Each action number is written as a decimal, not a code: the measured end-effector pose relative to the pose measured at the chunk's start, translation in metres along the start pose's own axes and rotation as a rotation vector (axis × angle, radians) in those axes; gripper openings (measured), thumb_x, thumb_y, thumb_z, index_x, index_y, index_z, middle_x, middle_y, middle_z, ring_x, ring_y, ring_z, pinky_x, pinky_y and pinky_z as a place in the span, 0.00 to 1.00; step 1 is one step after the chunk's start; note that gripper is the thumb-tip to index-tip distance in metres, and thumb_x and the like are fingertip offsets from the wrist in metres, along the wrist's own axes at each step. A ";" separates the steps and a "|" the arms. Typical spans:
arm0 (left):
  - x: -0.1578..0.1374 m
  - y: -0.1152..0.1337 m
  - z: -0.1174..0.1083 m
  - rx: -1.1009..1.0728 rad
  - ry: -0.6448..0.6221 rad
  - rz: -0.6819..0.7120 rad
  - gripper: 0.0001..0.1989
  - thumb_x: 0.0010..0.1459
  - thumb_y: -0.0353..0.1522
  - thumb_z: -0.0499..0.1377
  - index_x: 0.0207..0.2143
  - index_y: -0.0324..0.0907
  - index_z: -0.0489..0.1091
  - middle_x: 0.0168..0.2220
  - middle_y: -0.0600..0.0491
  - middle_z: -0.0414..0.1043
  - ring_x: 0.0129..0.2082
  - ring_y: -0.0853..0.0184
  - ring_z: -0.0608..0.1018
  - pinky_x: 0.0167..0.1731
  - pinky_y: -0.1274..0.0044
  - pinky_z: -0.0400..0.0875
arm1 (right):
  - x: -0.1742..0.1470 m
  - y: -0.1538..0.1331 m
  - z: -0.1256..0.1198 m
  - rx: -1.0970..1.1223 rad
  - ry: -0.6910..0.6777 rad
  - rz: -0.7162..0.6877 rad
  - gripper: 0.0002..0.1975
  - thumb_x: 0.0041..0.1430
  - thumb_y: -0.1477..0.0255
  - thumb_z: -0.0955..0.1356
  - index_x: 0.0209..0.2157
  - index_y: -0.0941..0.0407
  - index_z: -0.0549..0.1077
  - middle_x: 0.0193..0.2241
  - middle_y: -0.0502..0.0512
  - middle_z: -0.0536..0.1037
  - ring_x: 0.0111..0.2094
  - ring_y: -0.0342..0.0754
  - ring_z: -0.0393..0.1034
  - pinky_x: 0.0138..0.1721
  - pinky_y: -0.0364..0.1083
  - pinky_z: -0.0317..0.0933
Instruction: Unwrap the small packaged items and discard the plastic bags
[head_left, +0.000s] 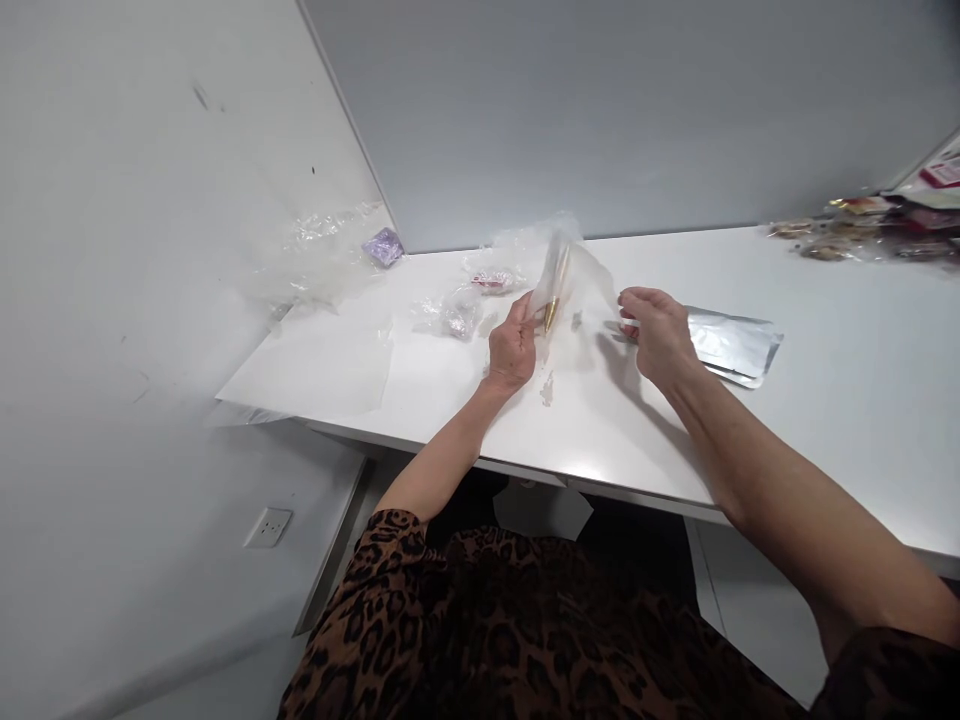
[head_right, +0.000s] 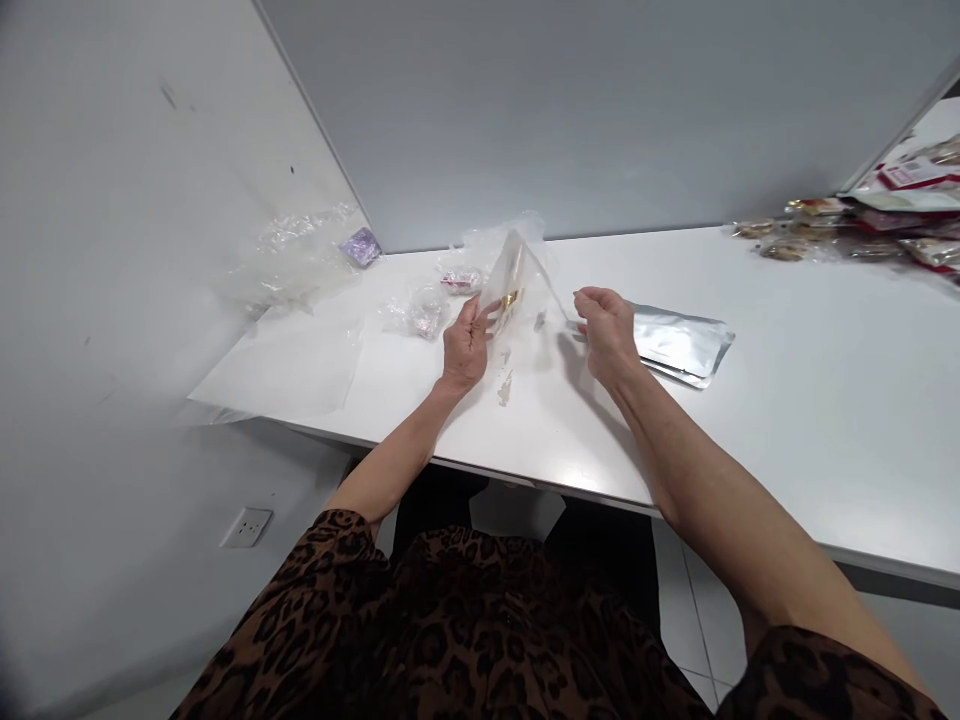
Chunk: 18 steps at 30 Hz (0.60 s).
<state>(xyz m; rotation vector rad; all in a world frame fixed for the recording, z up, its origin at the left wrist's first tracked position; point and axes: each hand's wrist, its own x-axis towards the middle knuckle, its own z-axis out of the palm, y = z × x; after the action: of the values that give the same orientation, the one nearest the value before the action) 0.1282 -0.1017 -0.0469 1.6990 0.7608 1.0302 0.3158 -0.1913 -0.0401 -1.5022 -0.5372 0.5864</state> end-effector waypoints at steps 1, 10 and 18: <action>-0.001 0.000 0.000 0.017 0.013 0.027 0.23 0.73 0.42 0.53 0.66 0.51 0.68 0.62 0.51 0.77 0.55 0.60 0.82 0.55 0.67 0.78 | -0.001 0.002 0.002 0.003 -0.011 -0.007 0.14 0.55 0.57 0.72 0.37 0.49 0.71 0.42 0.54 0.77 0.46 0.52 0.74 0.40 0.50 0.73; 0.006 0.004 -0.001 -0.162 0.179 -0.001 0.25 0.69 0.56 0.53 0.53 0.49 0.74 0.53 0.49 0.81 0.45 0.61 0.86 0.42 0.71 0.80 | -0.002 0.007 0.009 0.213 -0.092 0.048 0.16 0.48 0.60 0.76 0.37 0.50 0.75 0.37 0.50 0.76 0.37 0.45 0.70 0.36 0.45 0.67; 0.008 0.012 -0.003 -0.462 0.352 -0.117 0.19 0.70 0.48 0.58 0.35 0.42 0.69 0.39 0.54 0.79 0.38 0.70 0.84 0.42 0.76 0.79 | -0.007 0.001 0.008 0.038 -0.123 -0.026 0.08 0.52 0.65 0.73 0.34 0.52 0.75 0.39 0.53 0.79 0.44 0.51 0.73 0.47 0.52 0.68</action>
<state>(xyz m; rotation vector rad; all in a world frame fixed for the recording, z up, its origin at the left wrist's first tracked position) 0.1296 -0.0972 -0.0331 1.0828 0.7605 1.3234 0.3055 -0.1900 -0.0410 -1.4278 -0.6362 0.6687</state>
